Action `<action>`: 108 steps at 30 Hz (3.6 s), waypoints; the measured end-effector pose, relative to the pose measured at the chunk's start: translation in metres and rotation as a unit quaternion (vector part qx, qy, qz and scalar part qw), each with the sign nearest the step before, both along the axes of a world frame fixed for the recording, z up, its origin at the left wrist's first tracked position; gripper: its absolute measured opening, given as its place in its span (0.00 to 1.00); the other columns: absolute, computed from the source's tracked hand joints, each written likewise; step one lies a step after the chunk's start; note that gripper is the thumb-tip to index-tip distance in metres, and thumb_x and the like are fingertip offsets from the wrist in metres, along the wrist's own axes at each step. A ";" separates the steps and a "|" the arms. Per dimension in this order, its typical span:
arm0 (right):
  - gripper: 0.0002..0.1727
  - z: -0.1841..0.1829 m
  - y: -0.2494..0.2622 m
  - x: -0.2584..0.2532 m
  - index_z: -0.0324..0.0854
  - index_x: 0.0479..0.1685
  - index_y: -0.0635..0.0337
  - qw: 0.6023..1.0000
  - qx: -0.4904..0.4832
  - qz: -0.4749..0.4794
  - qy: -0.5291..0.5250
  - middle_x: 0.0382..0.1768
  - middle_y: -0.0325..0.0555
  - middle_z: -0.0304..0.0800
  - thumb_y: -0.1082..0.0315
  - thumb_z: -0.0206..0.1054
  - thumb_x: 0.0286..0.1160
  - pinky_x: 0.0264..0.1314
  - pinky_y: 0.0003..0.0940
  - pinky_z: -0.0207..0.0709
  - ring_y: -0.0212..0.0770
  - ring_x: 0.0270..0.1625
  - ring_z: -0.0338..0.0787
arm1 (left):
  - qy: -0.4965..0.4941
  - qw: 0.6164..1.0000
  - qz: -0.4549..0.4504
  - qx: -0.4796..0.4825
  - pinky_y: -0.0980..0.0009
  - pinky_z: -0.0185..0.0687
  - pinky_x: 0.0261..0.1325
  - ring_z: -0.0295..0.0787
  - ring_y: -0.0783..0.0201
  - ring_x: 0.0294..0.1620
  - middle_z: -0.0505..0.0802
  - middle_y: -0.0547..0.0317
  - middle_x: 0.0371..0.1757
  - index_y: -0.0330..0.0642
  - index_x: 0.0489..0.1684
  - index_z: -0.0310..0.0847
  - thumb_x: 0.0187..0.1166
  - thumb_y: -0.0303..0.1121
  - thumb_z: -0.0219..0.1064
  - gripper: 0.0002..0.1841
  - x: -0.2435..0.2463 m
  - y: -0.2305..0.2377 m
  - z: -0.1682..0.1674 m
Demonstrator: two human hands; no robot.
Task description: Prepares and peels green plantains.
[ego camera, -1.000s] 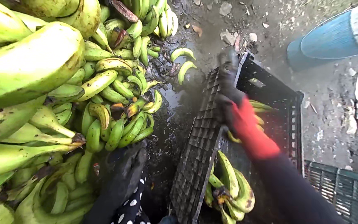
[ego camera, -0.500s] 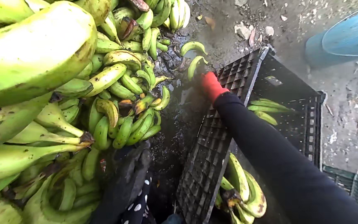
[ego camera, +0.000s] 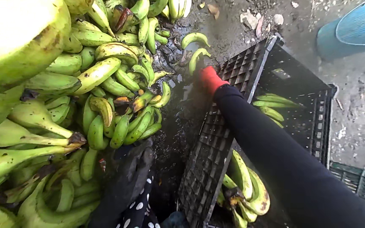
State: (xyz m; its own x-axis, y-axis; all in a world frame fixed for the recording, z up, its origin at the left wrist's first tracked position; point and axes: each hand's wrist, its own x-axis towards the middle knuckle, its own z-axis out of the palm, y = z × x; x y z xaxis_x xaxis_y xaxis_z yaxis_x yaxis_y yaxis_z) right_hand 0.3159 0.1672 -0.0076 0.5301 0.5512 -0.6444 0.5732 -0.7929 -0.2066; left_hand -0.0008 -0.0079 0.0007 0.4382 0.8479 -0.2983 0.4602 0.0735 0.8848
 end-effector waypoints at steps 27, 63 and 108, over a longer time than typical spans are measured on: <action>0.34 0.001 0.006 0.036 0.49 0.91 0.70 0.989 0.100 0.066 -0.081 0.76 0.75 0.75 0.56 0.49 0.94 0.80 0.63 0.69 0.68 0.79 0.78 | 0.016 1.000 0.026 0.005 0.68 0.76 0.77 0.84 0.70 0.70 0.89 0.54 0.68 0.42 0.75 0.80 0.91 0.47 0.52 0.24 -0.008 -0.004 -0.005; 0.33 0.107 -0.289 0.079 0.66 0.83 0.68 0.965 0.129 -0.164 -0.161 0.58 0.66 0.88 0.54 0.59 0.87 0.62 0.58 0.81 0.57 0.54 0.91 | 0.005 1.000 -0.001 0.013 0.63 0.84 0.64 0.88 0.69 0.54 0.92 0.55 0.53 0.43 0.69 0.83 0.91 0.53 0.47 0.27 -0.003 0.007 -0.007; 0.05 0.153 -0.172 0.089 0.75 0.54 0.44 0.866 0.489 -0.106 0.021 0.28 0.22 0.87 0.61 0.56 0.88 0.28 0.25 0.86 0.24 0.24 0.86 | 0.011 0.999 0.010 0.041 0.67 0.74 0.78 0.83 0.71 0.71 0.90 0.55 0.68 0.44 0.75 0.81 0.92 0.49 0.50 0.25 -0.005 0.003 0.008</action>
State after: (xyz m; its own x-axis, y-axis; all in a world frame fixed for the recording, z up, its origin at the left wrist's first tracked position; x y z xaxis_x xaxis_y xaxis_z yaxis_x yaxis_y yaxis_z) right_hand 0.4049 -0.0044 0.1455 0.6734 0.7373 0.0536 0.4112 -0.3133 -0.8560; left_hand -0.0060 -0.0050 0.0091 0.4156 0.8785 -0.2357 0.4781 0.0095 0.8783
